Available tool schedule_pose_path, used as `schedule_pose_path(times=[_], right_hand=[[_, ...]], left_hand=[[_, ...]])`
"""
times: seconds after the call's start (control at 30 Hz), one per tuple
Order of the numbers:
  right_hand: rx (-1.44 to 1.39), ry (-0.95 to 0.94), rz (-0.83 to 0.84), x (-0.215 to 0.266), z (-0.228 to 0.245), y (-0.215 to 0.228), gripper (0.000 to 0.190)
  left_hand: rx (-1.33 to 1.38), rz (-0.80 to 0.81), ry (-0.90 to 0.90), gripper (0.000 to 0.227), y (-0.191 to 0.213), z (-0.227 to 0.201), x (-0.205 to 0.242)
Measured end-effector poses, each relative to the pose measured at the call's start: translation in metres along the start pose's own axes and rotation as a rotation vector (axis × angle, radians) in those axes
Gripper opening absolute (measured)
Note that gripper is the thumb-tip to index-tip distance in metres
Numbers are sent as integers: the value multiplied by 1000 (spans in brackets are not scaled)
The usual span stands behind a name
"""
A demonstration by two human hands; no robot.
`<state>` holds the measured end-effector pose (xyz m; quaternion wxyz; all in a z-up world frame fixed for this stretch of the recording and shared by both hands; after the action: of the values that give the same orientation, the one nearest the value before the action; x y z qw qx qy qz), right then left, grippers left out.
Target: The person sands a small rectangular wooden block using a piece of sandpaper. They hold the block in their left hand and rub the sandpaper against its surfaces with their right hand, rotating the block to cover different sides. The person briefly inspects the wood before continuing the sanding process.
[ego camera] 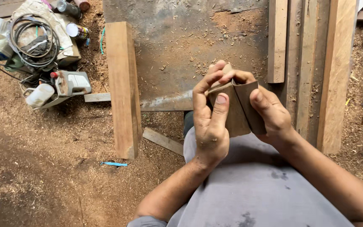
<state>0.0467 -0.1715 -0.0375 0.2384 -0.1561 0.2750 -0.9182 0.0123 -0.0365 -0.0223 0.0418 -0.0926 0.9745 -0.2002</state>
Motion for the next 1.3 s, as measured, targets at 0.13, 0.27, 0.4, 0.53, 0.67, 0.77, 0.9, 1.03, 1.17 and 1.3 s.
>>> schedule_pose_path(times=[0.13, 0.27, 0.4, 0.53, 0.67, 0.77, 0.9, 1.03, 1.17, 1.3], right_hand=[[-132, -8, -17, -5, 11, -9, 74], [-156, 71, -119, -16, 19, -2, 52], [-40, 235, -64, -17, 30, 10, 20], [229, 299, -6, -20, 36, 30, 8], [553, 372, -119, -21, 68, 34, 11], [999, 527, -8, -12, 101, 18, 13], [1321, 801, 380, -13, 103, -19, 12], [1611, 768, 503, -10, 70, -48, 26], [1585, 783, 422, -8, 42, -61, 46], [1615, 865, 316, -10, 22, -65, 54]], left_hand=[[39, 6, 35, 38, -5, -2, -3], [-166, 146, 3, 54, 4, 7, -19], [-372, 306, -302, 114, 11, 14, -31], [-478, 284, -285, 127, 10, 42, -35], [-626, 210, -349, 110, 14, 43, -38], [-599, 226, -360, 105, 18, 37, -32], [-543, 310, -294, 103, 31, 22, -21], [-474, 397, -282, 106, 53, 14, -19], [-397, 395, -268, 112, 72, 11, -10], [-422, 421, -278, 112, 83, 9, -9]])
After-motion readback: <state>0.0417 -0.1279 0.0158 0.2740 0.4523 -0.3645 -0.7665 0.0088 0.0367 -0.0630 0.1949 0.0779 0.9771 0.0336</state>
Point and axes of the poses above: each hand's wrist, its own x-axis away from the middle knuckle, its own y-axis out of the back of the hand, z = x × y, the point moved 2 cm from there along -x, towards the middle knuckle, and after that the axes turned 3 degrees about -x, right-handed, at the moved point
